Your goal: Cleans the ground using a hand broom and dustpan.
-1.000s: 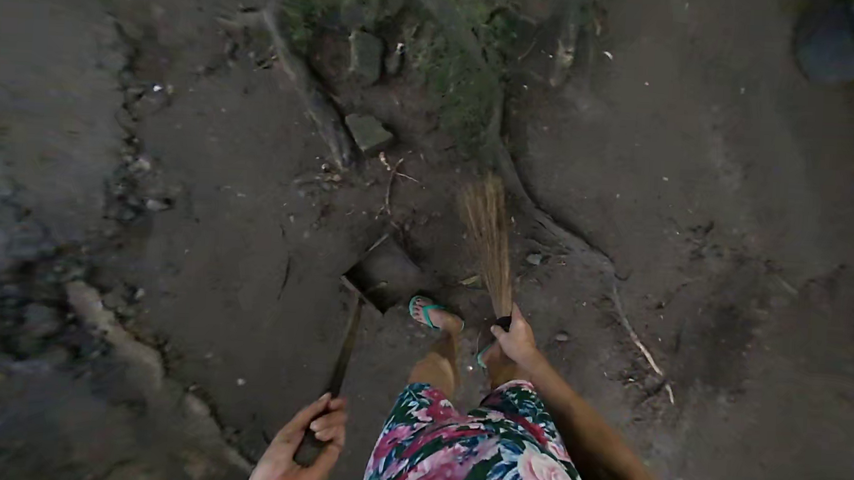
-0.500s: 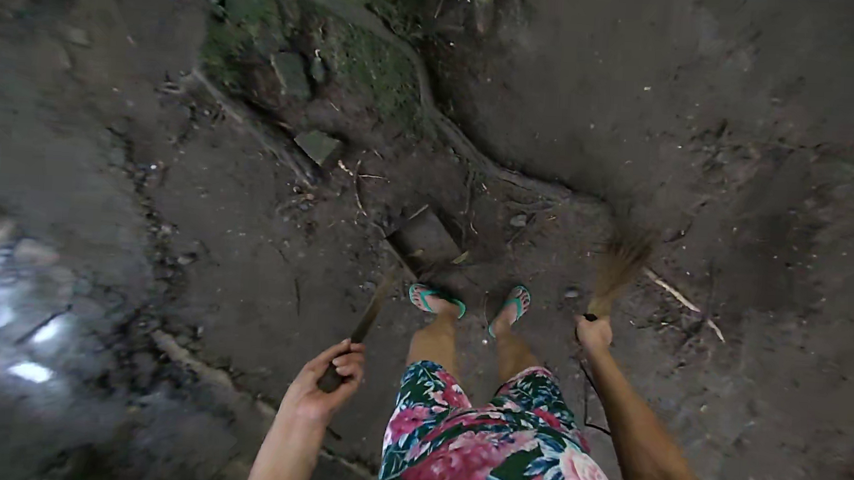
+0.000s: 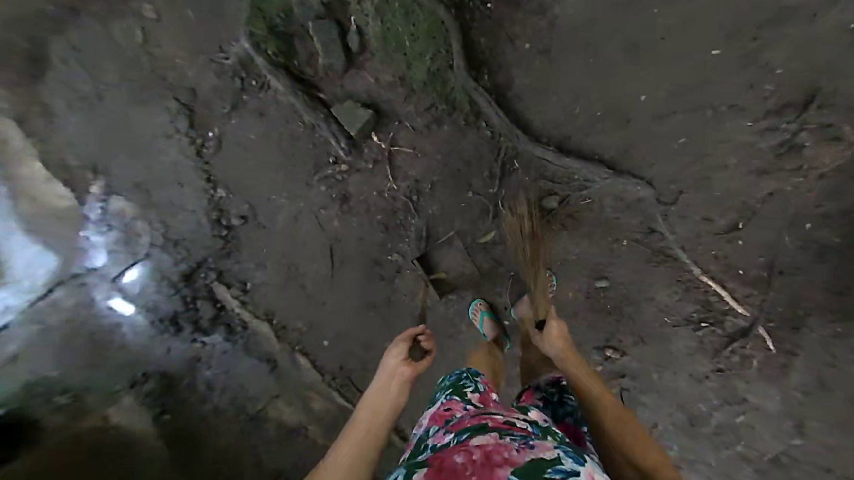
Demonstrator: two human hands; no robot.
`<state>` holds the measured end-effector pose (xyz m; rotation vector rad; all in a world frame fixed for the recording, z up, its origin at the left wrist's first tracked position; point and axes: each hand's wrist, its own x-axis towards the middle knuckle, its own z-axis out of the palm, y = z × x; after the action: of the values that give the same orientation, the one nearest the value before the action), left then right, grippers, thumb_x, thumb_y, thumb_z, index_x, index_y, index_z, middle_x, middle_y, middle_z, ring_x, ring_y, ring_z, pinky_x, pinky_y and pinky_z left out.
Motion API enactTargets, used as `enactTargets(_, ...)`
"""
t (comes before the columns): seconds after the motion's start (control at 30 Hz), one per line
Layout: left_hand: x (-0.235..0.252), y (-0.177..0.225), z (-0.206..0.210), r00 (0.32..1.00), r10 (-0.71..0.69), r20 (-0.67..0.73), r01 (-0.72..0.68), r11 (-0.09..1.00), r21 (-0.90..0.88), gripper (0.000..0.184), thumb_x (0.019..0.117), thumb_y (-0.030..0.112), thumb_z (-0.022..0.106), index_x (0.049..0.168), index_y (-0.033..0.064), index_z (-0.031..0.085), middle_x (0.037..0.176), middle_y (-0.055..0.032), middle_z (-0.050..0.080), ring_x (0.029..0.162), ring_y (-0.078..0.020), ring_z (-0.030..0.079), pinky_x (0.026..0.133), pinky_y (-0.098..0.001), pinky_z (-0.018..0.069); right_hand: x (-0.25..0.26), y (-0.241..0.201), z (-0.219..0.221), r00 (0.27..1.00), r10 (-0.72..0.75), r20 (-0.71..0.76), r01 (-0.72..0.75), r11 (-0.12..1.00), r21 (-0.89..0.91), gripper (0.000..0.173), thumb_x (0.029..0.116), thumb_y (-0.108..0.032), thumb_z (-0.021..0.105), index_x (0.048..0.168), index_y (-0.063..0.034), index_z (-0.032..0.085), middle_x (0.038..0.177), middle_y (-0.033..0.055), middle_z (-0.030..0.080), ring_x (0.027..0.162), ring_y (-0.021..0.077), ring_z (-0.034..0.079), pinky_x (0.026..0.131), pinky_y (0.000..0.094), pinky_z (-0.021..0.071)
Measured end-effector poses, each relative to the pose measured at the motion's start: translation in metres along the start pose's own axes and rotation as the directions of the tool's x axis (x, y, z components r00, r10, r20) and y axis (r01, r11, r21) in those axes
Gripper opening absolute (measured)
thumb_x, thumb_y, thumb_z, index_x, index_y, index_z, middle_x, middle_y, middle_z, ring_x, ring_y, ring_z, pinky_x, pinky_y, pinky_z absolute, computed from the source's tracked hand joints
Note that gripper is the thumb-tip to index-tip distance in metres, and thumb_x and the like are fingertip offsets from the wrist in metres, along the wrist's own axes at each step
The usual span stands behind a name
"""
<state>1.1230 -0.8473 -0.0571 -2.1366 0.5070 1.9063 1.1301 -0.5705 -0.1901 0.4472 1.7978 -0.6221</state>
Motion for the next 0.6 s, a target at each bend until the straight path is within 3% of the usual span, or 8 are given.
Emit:
enactTargets(0.13,0.02,-0.023,-0.001,0.999,0.028,-0.033,-0.028,1.0,-0.005,0.014,0.1034,0.009,0.043,0.09,0.0103,0.046,0.062,0.0,0.047,0.043,-0.0047,0.046,0.039,-0.015,0.0431,-0.01,-0.012,0.015,0.955,-0.088,0.285,0.131,0.982,-0.135,0.081,0.0911,-0.024,0.076,0.158,-0.006,0.034,0.142,0.0256,0.057,0.13,0.0392,0.057,0.11,0.0572,0.0457)
enactTargets(0.27,0.024,-0.028,-0.017,0.999,0.03,-0.02,-0.03,1.0,0.0,0.015,0.1044,0.009,0.043,0.09,0.0091,0.047,0.064,-0.0008,0.048,0.043,-0.0051,0.046,0.039,-0.0157,0.0437,-0.039,0.006,0.003,0.893,-0.169,0.417,0.292,0.923,-0.25,0.085,0.091,-0.032,0.078,0.16,-0.0114,0.034,0.137,0.0248,0.06,0.126,0.0399,0.06,0.108,0.0594,0.0459)
enactTargets(0.4,0.026,-0.028,-0.036,0.999,0.035,-0.009,-0.035,0.999,-0.008,0.014,0.1049,0.01,0.043,0.092,0.0082,0.048,0.066,-0.0011,0.05,0.043,-0.0049,0.046,0.039,-0.0154,0.0434,-0.049,-0.002,-0.024,0.964,-0.133,0.23,0.183,0.96,-0.213,0.072,0.0929,-0.023,0.075,0.155,-0.0102,0.041,0.131,0.0218,0.064,0.121,0.037,0.064,0.104,0.0576,0.0498)
enactTargets(0.5,0.024,-0.031,-0.047,0.999,0.051,-0.016,-0.051,0.998,-0.024,0.012,0.1045,0.009,0.045,0.094,0.0077,0.049,0.068,-0.0021,0.051,0.045,-0.0055,0.047,0.04,-0.0157,0.0446,-0.024,-0.018,-0.018,0.996,-0.086,-0.01,0.083,0.984,-0.159,0.078,0.0944,-0.022,0.071,0.159,-0.0042,0.031,0.133,0.0253,0.062,0.122,0.0393,0.063,0.105,0.0568,0.0497)
enactTargets(0.6,0.02,-0.029,-0.059,0.999,0.036,-0.008,-0.037,0.994,-0.101,0.015,0.1043,0.011,0.044,0.091,0.008,0.049,0.066,-0.0019,0.052,0.044,-0.0052,0.048,0.04,-0.0153,0.0444,0.006,-0.033,0.013,0.994,-0.005,-0.108,0.004,1.0,-0.008,0.079,0.0956,-0.027,0.071,0.157,0.0001,0.029,0.136,0.0263,0.06,0.124,0.0376,0.062,0.106,0.0521,0.05)
